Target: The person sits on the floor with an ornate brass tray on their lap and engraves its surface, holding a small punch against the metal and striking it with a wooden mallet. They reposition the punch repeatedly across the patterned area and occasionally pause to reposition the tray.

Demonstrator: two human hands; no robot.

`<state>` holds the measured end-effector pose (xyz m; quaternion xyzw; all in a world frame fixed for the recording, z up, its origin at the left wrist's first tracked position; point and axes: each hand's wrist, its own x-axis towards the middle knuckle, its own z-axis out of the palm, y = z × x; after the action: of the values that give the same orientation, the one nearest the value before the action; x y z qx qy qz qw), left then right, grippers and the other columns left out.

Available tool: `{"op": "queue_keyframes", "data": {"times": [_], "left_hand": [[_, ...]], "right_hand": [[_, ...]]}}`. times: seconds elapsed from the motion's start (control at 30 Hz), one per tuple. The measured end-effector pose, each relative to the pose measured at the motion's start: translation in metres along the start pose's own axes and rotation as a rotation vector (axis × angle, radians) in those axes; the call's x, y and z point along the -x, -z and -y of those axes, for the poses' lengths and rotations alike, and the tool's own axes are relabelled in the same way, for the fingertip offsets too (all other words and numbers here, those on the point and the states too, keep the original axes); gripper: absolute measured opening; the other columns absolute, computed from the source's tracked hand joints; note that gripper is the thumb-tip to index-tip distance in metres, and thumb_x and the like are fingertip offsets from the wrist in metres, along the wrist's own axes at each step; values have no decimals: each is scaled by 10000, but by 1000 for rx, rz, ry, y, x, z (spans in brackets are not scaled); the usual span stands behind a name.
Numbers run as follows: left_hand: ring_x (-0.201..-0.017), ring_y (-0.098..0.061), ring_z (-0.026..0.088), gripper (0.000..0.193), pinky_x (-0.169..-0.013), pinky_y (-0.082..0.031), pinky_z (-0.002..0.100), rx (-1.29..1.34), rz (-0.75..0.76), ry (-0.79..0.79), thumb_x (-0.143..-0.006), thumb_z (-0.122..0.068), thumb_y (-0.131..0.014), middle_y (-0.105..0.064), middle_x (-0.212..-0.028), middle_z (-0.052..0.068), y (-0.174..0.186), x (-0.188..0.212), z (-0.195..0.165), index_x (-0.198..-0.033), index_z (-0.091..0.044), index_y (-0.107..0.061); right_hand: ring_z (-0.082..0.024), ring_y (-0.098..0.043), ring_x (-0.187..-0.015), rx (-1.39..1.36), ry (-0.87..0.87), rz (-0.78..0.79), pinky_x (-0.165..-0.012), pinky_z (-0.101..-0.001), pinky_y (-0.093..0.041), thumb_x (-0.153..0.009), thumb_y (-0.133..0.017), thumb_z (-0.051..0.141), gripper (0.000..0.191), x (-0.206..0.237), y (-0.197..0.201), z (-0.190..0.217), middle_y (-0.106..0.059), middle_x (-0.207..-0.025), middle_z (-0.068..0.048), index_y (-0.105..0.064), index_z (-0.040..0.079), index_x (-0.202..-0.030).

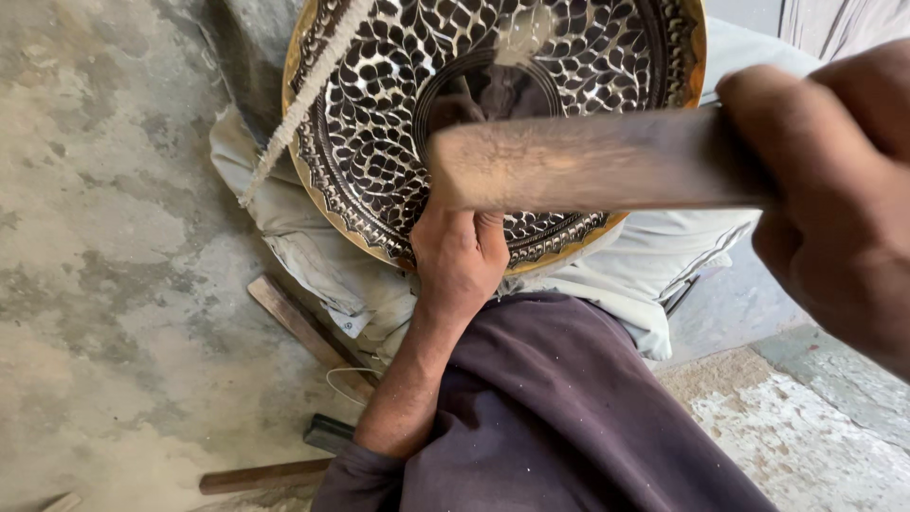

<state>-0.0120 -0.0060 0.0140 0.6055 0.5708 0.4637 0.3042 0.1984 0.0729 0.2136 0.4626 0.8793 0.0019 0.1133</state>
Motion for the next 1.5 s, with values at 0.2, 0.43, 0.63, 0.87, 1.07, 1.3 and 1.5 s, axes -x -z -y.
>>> {"op": "queue_keyframes", "data": {"times": [0.2,0.43,0.63,0.87,1.07,1.3,1.5], "left_hand": [[-945,-751,201,205,-773,-620,309,40,35,83,-1080,-211,-662,-693,-1110,79,5,-13,-14,-1209,-65,-598],[-932,-753,130,206,-783,-638,266,151,90,65,-1086,-151,-683,-688,-1051,27,1,-25,-18,-1261,-103,-586],[-940,-769,121,208,-781,-653,261,110,115,78,-1098,-118,-650,-682,-1025,29,-3,-24,-18,-1294,-134,-581],[-940,-769,137,235,-775,-666,252,81,114,33,-1097,-134,-653,-685,-1041,28,-4,-26,-15,-1317,-135,-570],[-917,-765,135,267,-738,-653,258,53,121,68,-1088,-130,-681,-683,-1030,18,-1,-25,-17,-1326,-173,-569],[-898,-760,149,288,-744,-642,287,52,117,68,-1068,-114,-694,-682,-1032,24,-1,-25,-19,-1322,-173,-571],[-922,-780,136,291,-742,-655,267,65,149,59,-1088,-116,-677,-685,-1079,21,0,-26,-16,-1345,-185,-558]], "right_hand": [[-294,-637,-816,-57,7,-20,-710,-392,-543,-720,-775,-127,554,7,-23,-19,-640,-922,-173,-678,-20,-1255],[-261,-657,-958,-438,-155,-38,-869,-354,-567,-996,-667,-166,378,18,-54,-48,-671,-1128,-186,-592,-34,-1342],[-245,-667,-965,-743,-339,-7,-807,-359,-551,-987,-654,-116,347,17,-77,-45,-680,-1120,-183,-589,-32,-1317],[-215,-663,-967,-794,-367,-25,-750,-348,-529,-996,-608,-94,360,11,-81,-59,-683,-1127,-170,-562,-24,-1346],[-134,-617,-999,-1203,-634,9,-781,-284,-496,-1017,-638,7,293,4,-85,-56,-671,-1118,-84,-581,44,-1302],[-219,-664,-955,-538,-229,-22,-777,-332,-540,-955,-668,-82,357,6,-71,-56,-682,-1068,-144,-639,-9,-1303],[-246,-680,-913,-405,-153,-34,-756,-344,-553,-953,-680,-121,361,6,-64,-53,-681,-1024,-165,-662,-40,-1305]]}}
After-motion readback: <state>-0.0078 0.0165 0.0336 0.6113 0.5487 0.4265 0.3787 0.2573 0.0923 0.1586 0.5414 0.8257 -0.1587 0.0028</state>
